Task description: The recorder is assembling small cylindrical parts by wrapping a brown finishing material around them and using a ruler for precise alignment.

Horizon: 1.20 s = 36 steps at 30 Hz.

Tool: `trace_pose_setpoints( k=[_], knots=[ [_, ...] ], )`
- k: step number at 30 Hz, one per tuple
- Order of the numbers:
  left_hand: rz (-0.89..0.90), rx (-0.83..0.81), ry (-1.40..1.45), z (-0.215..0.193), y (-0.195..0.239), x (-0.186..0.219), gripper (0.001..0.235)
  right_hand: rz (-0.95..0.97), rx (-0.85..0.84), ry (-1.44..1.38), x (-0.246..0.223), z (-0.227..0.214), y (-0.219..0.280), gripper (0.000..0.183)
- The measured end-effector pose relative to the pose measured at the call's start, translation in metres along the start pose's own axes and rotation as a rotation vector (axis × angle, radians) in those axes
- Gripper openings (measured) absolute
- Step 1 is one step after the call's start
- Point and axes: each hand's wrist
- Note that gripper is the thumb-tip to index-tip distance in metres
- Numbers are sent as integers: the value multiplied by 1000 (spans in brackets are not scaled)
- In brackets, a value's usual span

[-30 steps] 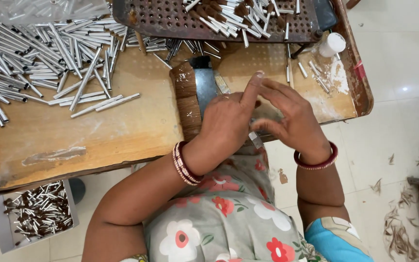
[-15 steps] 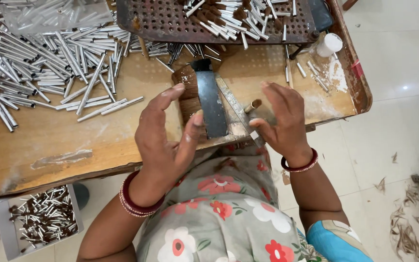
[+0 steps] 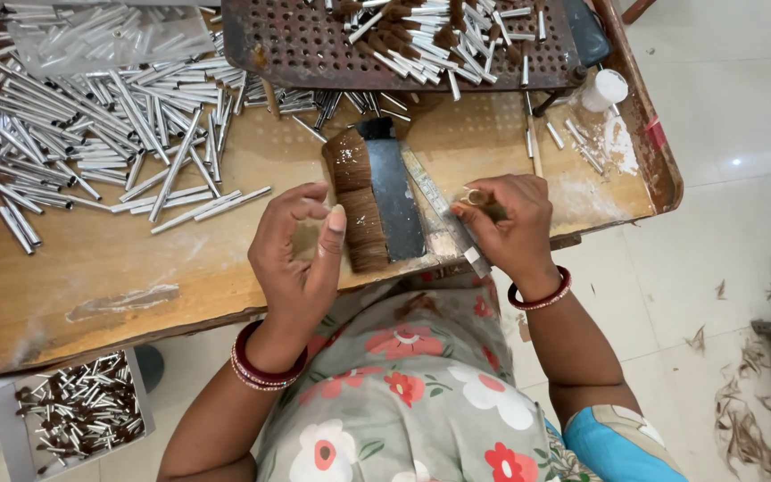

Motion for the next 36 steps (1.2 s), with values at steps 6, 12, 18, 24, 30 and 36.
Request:
trace_pose_setpoints(
  k=[6,12,18,24,30,36],
  knots=[
    [7,-42,37,-4,9,-12,10,-8,4,79,-1,5,-1,30],
    [-23,-13,85,-4,6,-8,14,116,-230,-160,0,-9,-16,41],
    [-248,-87,120,-7,14,-20,27,-30,-94,-9,4,-1,-4,29],
    [-78,-29,181,-6,14,-12,14,60,-80,-65,5,4,-1,25],
    [-88,-38,180,-5,12,-12,13,222,-103,-143,6,4,-6,27],
    [-99,-46,154,-6,12,-11,12,75,-95,-11,8,4,-9,30]
  ],
)
Point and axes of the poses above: each hand's wrist, its own y-axis away from the middle knuckle, its own z-axis out of the palm, x = y × z, and after that the axes turned 8 degrees about -y, right-handed
